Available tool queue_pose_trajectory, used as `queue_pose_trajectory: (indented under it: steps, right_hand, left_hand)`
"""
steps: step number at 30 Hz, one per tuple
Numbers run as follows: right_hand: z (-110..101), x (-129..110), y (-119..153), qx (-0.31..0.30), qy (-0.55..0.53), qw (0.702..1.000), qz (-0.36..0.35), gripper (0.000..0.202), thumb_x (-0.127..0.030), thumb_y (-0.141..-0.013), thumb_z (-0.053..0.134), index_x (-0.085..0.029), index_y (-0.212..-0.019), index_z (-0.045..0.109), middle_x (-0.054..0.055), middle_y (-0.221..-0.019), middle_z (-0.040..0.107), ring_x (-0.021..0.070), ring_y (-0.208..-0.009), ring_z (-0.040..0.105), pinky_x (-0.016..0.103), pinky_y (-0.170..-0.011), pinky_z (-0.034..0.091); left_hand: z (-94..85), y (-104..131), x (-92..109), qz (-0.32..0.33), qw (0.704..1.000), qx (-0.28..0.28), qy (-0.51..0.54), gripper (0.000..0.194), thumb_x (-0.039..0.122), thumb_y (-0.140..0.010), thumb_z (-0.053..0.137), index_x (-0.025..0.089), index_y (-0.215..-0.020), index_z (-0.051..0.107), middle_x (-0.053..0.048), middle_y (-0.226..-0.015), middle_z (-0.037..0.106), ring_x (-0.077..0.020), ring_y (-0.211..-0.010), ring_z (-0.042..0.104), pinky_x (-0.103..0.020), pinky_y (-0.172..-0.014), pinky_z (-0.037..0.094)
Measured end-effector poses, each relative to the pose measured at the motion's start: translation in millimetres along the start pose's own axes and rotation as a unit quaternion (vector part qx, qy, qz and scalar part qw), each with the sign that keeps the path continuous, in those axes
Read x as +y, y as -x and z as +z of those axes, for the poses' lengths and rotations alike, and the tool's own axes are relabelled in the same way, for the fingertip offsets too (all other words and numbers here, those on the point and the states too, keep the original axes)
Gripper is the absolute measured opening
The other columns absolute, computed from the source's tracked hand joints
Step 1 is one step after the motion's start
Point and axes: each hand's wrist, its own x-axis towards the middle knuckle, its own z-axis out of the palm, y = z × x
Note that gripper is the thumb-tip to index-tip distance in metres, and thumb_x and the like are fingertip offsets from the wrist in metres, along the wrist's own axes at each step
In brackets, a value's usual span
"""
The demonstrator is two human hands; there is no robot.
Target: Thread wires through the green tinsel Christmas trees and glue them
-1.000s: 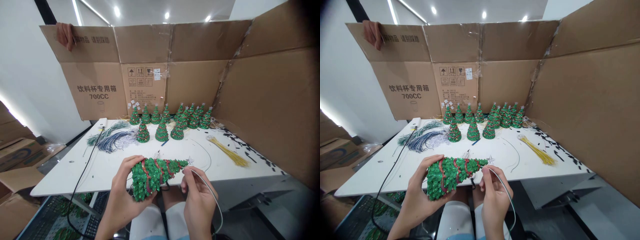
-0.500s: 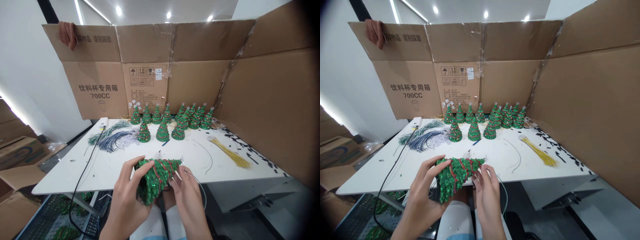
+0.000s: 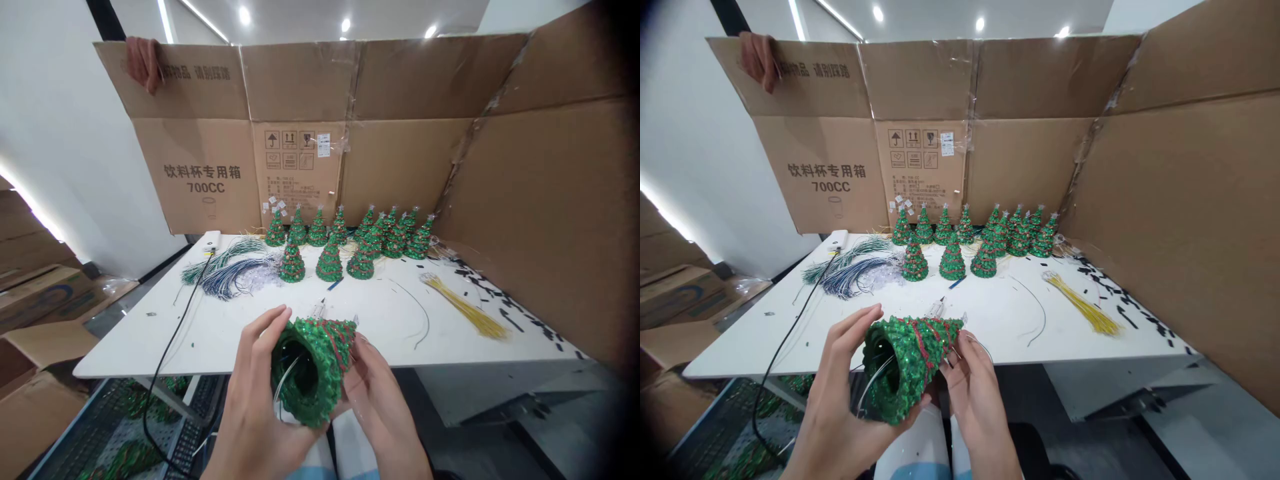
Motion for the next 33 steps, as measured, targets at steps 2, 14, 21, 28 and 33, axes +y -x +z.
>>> queue_pose_trajectory:
  steps: [2, 14, 21, 28, 33]
  right_hand:
    - [1.0, 0.9, -0.3, -0.021, -0.008, 1.0, 0.015, 0.031, -0.038, -0.076, 0.105, -0.022, -0.094, 0.085, 0.006, -0.105, 0.087, 0.0237, -0.098, 0.08, 0.037, -0.094, 0.067]
    - [16.6, 3.9, 11.8, -0.087, 0.01, 0.989, 0.119, 0.043, -0.051, -0.078, 0.102, -0.024, -0.108, 0.087, 0.007, -0.115, 0.089, 0.0304, -0.107, 0.083, 0.045, -0.1, 0.066]
    - [16.8, 7.2, 11.4, -0.08, 0.028, 0.99, 0.111, 0.046, -0.054, -0.078, 0.102, -0.024, -0.109, 0.088, 0.007, -0.12, 0.088, 0.0286, -0.114, 0.081, 0.041, -0.104, 0.064]
    - [5.5, 13.5, 4.0, -0.012, 0.048, 0.998, 0.05, 0.04, -0.036, -0.066, 0.111, -0.023, -0.096, 0.088, 0.003, -0.104, 0.088, 0.0197, -0.095, 0.079, 0.027, -0.084, 0.065]
    - [1.3, 16.8, -0.1, 0.01, 0.044, 0.997, 0.057, 0.041, -0.032, -0.065, 0.11, -0.023, -0.098, 0.088, 0.003, -0.105, 0.087, 0.02, -0.096, 0.078, 0.026, -0.081, 0.065]
  left_hand:
    - [2.3, -0.2, 0.3, 0.007, 0.999, 0.029, -0.011, 0.1, 0.032, -0.08, 0.095, 0.02, -0.166, 0.046, -0.022, -0.154, 0.06, -0.0394, -0.142, 0.064, -0.052, -0.112, 0.063]
    - [11.2, 4.2, 21.5, 0.027, 0.99, 0.138, 0.004, 0.101, 0.031, -0.071, 0.1, 0.016, -0.162, 0.059, -0.018, -0.141, 0.07, -0.0354, -0.127, 0.072, -0.044, -0.105, 0.063]
    - [11.7, 1.9, 19.9, -0.008, 0.988, 0.157, 0.007, 0.101, 0.031, -0.066, 0.103, 0.017, -0.157, 0.062, -0.016, -0.138, 0.071, -0.0346, -0.123, 0.072, -0.044, -0.101, 0.064]
    - [5.6, 1.8, 14.5, -0.016, 0.989, 0.148, 0.01, 0.101, 0.034, -0.065, 0.103, 0.015, -0.155, 0.062, -0.016, -0.14, 0.071, -0.0335, -0.124, 0.072, -0.043, -0.104, 0.064]
    - [5.0, 2.1, 13.3, -0.022, 0.988, 0.149, 0.01, 0.101, 0.035, -0.065, 0.104, 0.014, -0.154, 0.062, -0.016, -0.14, 0.071, -0.0324, -0.125, 0.073, -0.041, -0.105, 0.063]
